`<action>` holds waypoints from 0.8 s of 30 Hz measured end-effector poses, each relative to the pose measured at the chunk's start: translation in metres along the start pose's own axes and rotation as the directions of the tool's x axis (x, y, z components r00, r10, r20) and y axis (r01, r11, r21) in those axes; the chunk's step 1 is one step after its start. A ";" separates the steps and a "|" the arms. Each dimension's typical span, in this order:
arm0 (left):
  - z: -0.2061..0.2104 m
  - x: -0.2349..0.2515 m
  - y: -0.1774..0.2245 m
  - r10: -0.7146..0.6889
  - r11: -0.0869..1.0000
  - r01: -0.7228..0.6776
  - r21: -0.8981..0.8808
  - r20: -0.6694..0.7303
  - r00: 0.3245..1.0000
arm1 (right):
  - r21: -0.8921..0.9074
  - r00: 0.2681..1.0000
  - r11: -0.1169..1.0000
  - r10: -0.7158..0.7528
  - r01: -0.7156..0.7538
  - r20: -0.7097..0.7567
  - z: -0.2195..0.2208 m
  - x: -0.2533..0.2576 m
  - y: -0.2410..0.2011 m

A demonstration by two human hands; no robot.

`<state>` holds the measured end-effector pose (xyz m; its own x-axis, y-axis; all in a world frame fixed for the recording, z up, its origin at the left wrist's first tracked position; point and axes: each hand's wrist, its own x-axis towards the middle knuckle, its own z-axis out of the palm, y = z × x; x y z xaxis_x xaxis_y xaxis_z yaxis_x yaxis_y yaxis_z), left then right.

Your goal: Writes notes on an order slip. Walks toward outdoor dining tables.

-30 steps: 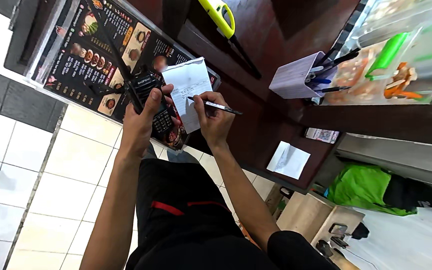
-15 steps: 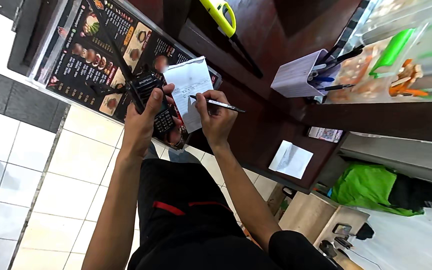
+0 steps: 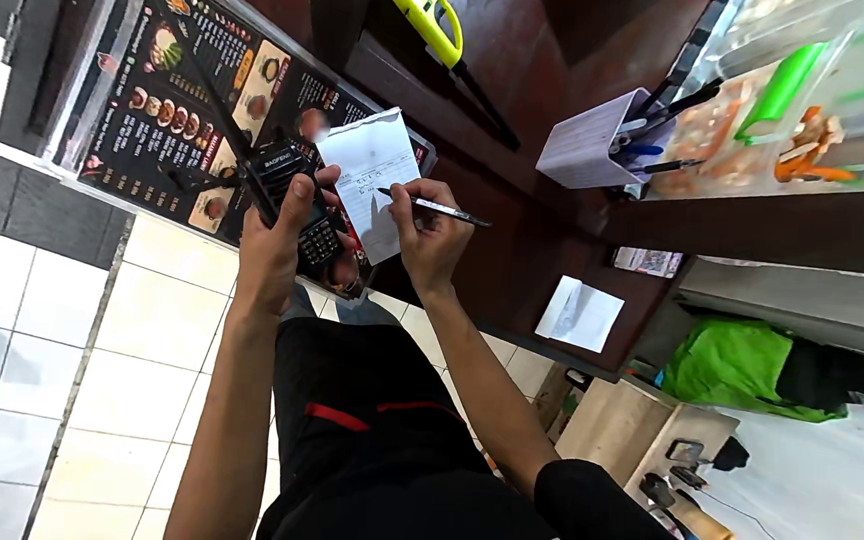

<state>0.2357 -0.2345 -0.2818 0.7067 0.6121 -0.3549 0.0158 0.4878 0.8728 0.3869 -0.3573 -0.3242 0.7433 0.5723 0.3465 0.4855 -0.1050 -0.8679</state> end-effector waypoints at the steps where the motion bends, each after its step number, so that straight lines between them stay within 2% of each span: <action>1: 0.000 0.000 0.000 0.002 1.000 -0.002 0.001 -0.003 1.000 | -0.011 1.000 1.000 0.000 0.000 -0.006 0.000 0.000 0.001; 15: 0.000 0.000 0.001 0.004 1.000 -0.004 0.005 0.008 1.000 | -0.037 0.999 0.999 0.035 -0.035 -0.011 0.001 0.001 -0.001; 20: -0.001 0.000 0.000 0.003 1.000 -0.003 0.013 -0.009 1.000 | 0.037 0.993 0.998 0.059 -0.055 -0.103 -0.003 0.001 0.000; 24: 0.001 -0.001 0.002 -0.002 1.000 0.002 -0.015 -0.026 1.000 | 0.058 0.999 0.997 0.047 -0.047 0.001 -0.010 0.002 0.001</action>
<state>0.2362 -0.2350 -0.2794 0.6883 0.6269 -0.3650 0.0066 0.4978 0.8673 0.3933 -0.3642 -0.3205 0.7650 0.5672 0.3050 0.4221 -0.0841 -0.9026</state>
